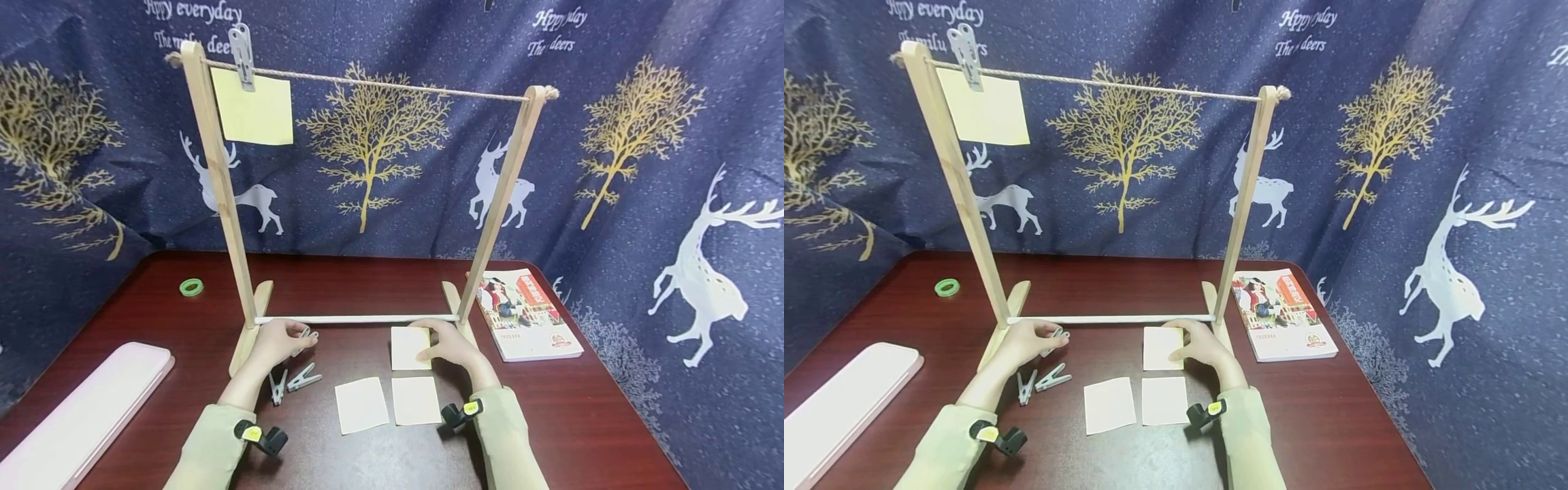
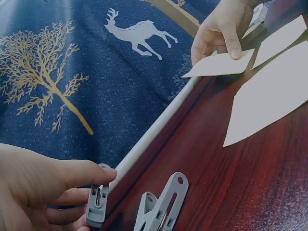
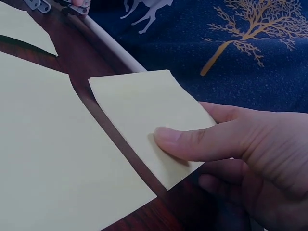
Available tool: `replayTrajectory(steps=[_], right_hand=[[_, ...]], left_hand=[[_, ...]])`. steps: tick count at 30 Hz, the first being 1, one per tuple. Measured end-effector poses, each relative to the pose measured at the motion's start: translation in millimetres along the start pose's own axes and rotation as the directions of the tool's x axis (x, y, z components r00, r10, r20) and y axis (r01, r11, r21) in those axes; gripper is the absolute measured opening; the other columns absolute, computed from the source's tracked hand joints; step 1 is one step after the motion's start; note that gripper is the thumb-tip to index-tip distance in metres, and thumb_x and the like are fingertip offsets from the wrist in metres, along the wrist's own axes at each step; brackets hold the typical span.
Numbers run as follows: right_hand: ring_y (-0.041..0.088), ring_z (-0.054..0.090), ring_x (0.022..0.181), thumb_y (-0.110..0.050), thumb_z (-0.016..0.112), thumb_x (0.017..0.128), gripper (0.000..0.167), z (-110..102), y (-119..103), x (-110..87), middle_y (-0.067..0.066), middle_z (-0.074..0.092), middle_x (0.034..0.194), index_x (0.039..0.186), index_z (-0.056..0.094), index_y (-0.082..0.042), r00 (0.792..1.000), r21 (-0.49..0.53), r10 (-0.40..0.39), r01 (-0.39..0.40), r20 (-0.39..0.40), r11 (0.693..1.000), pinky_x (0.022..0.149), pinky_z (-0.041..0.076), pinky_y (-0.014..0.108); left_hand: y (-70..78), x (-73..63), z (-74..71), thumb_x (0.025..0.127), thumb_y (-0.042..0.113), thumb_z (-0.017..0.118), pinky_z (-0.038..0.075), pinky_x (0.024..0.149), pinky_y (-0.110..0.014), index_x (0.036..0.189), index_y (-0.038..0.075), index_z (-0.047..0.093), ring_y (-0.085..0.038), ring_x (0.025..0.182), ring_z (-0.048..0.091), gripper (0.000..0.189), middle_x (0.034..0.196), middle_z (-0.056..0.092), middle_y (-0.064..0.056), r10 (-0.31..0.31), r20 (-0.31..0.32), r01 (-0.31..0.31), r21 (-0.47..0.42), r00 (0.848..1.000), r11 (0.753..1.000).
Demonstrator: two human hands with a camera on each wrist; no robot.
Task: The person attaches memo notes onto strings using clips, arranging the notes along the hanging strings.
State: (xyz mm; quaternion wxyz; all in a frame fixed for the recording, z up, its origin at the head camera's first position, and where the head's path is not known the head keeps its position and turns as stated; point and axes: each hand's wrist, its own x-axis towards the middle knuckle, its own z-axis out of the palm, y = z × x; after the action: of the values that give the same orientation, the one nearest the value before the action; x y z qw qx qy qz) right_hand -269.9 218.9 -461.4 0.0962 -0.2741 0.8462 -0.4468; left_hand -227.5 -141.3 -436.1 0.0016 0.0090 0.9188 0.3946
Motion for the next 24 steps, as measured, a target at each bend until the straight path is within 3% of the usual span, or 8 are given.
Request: replayTrajectory(steps=[7, 11, 17, 21, 24], right_hand=[[0.011, 0.066, 0.087, -0.001, 0.077, 0.080, 0.063, -0.2, 2.2, -0.8, 0.022, 0.066, 0.111, 0.136, 0.049, 0.002, 0.998, 0.112, 0.055, -0.056, 0.007, 0.992, 0.075, 0.054, 0.025], [0.007, 0.066, 0.086, -0.001, 0.074, 0.083, 0.060, 0.6, 3.0, -1.2, 0.016, 0.069, 0.104, 0.136, 0.047, 0.006, 0.995, 0.204, 0.098, -0.099, 0.014, 0.974, 0.075, 0.054, 0.025], [0.003, 0.063, 0.076, 0.001, 0.068, 0.084, 0.029, 4.1, 2.6, -1.0, -0.005, 0.070, 0.085, 0.108, 0.058, 0.014, 0.993, 0.345, 0.109, -0.119, 0.048, 0.931, 0.068, 0.052, 0.021], [0.003, 0.061, 0.071, 0.001, 0.066, 0.086, 0.011, 6.4, 1.5, -0.4, -0.010, 0.069, 0.078, 0.094, 0.061, 0.005, 0.994, 0.387, 0.094, -0.109, 0.058, 0.916, 0.065, 0.050, 0.021], [0.003, 0.060, 0.070, 0.002, 0.066, 0.086, 0.009, 7.9, 0.4, -0.3, -0.010, 0.067, 0.077, 0.093, 0.061, 0.004, 0.995, 0.393, 0.092, -0.102, 0.045, 0.914, 0.065, 0.049, 0.021]], left_hand=[[0.7, 0.2, -0.2, 0.081, 0.023, 0.078, 0.053, 0.067, -0.034, 0.106, -0.007, 0.069, -0.033, 0.090, 0.068, 0.040, 0.096, 0.072, -0.023, 0.001, 0.004, -0.001, -0.044, 1.000, 0.999], [-0.6, 1.5, 1.1, 0.082, 0.023, 0.078, 0.053, 0.066, -0.030, 0.107, -0.007, 0.069, -0.030, 0.089, 0.069, 0.040, 0.099, 0.072, -0.024, -0.023, 0.016, 0.024, -0.068, 1.000, 0.997], [-2.4, 3.2, 1.2, 0.082, 0.023, 0.077, 0.052, 0.059, -0.027, 0.111, -0.008, 0.067, -0.019, 0.077, 0.068, 0.044, 0.100, 0.072, -0.024, -0.064, 0.040, 0.068, -0.099, 0.997, 0.993], [-1.7, 3.2, 0.1, 0.083, 0.025, 0.076, 0.055, 0.064, -0.031, 0.113, -0.009, 0.066, -0.025, 0.087, 0.069, 0.046, 0.102, 0.071, -0.024, -0.078, 0.047, 0.083, -0.096, 0.996, 0.992], [-1.4, 3.0, -0.9, 0.084, 0.026, 0.074, 0.055, 0.070, -0.033, 0.114, -0.010, 0.066, -0.031, 0.095, 0.068, 0.048, 0.104, 0.071, -0.025, -0.069, 0.047, 0.073, -0.096, 0.996, 0.993]])
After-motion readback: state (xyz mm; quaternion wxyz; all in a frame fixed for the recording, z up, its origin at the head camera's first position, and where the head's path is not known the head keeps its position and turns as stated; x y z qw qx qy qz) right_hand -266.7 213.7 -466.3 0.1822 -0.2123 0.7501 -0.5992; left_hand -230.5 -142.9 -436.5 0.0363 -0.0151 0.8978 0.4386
